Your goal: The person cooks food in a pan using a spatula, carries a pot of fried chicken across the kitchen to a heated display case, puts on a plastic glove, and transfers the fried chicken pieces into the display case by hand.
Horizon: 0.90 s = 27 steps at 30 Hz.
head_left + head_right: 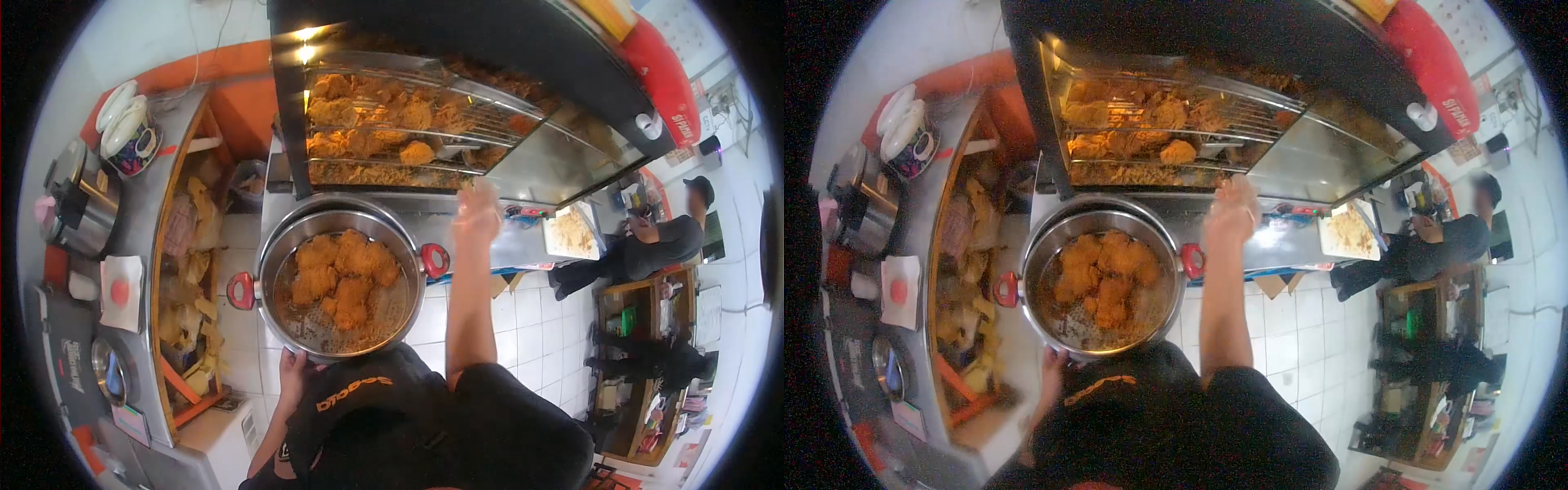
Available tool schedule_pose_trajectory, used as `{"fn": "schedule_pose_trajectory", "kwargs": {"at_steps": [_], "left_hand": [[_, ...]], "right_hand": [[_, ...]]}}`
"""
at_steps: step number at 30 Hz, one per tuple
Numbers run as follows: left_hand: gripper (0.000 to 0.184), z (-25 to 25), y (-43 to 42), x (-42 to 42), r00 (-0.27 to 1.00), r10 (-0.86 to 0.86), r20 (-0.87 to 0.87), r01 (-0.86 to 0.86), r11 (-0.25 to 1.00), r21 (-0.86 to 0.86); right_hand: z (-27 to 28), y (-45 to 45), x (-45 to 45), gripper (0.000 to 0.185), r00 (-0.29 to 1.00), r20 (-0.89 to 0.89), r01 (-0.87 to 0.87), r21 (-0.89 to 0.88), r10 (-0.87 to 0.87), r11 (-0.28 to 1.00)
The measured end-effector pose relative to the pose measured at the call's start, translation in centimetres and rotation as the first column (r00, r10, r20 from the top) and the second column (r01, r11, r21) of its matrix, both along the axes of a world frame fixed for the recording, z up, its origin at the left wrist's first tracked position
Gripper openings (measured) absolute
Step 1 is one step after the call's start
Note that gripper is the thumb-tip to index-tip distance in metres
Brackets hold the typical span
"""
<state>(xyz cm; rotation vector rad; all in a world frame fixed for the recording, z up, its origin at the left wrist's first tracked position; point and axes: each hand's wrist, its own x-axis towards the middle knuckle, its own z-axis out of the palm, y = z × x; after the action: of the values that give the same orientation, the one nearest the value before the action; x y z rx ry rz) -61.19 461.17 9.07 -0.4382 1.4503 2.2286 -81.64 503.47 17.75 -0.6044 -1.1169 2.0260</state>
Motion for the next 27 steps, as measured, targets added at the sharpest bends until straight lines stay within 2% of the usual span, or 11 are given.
{"fn": "schedule_pose_trajectory", "kwargs": {"at_steps": [1,3,5,6,8,10,14,16,17,18,27], "left_hand": [[0.047,-0.6,-0.2,0.1,1.000,-0.015,0.002,0.015,1.000,-0.018],[0.046,-2.1,-0.7,0.4,1.000,-0.009,0.029,0.011,0.998,-0.063],[0.043,-2.4,-1.1,0.2,0.997,-0.057,0.043,0.058,0.998,-0.029],[0.040,-0.1,-0.5,-0.4,0.995,-0.031,0.094,0.040,0.995,-0.093],[0.039,-0.6,-0.9,-0.5,0.994,-0.023,0.103,0.023,1.000,-0.006],[0.040,-1.5,-1.2,-0.7,0.999,-0.009,0.042,0.013,0.995,-0.098],[0.044,-3.7,-4.3,-3.6,0.997,0.049,-0.057,-0.055,0.994,-0.098],[0.046,-2.0,-4.4,-5.2,0.995,-0.084,-0.062,0.069,0.976,-0.207],[0.047,-0.9,-4.1,-5.6,0.991,-0.121,-0.055,0.105,0.966,-0.235],[0.048,-0.2,-3.7,-6.0,0.986,-0.159,-0.049,0.141,0.955,-0.262],[0.049,-0.2,7.2,-3.6,0.975,-0.201,-0.090,0.188,0.973,-0.135]], "right_hand": [[2.4,-1.6,2.9,0.039,0.998,0.025,-0.061,-0.028,0.062,0.998],[3.2,0.3,7.3,0.048,0.869,-0.051,-0.482,0.140,0.492,0.865],[5.2,-0.4,10.3,0.051,0.855,0.009,-0.504,0.250,0.518,0.827],[3.3,1.9,10.3,0.060,0.871,0.185,-0.477,0.098,0.455,0.873],[-1.4,2.1,12.6,0.074,0.862,0.409,-0.456,0.369,0.298,0.810],[-3.5,0.0,13.8,0.086,0.576,0.750,-0.462,-0.030,0.326,0.886],[-6.2,-7.9,17.5,0.092,0.530,0.595,-0.568,-0.279,0.604,0.774],[-6.1,-9.8,17.3,0.095,0.487,0.671,-0.590,-0.219,0.559,0.777],[-7.3,-10.2,16.9,0.085,0.633,0.498,-0.534,-0.274,0.593,0.800],[-7.8,-9.7,17.2,0.084,0.638,0.532,-0.501,-0.261,0.556,0.825],[-7.3,0.7,21.5,0.060,0.755,0.487,-0.382,-0.216,0.438,0.898]]}}
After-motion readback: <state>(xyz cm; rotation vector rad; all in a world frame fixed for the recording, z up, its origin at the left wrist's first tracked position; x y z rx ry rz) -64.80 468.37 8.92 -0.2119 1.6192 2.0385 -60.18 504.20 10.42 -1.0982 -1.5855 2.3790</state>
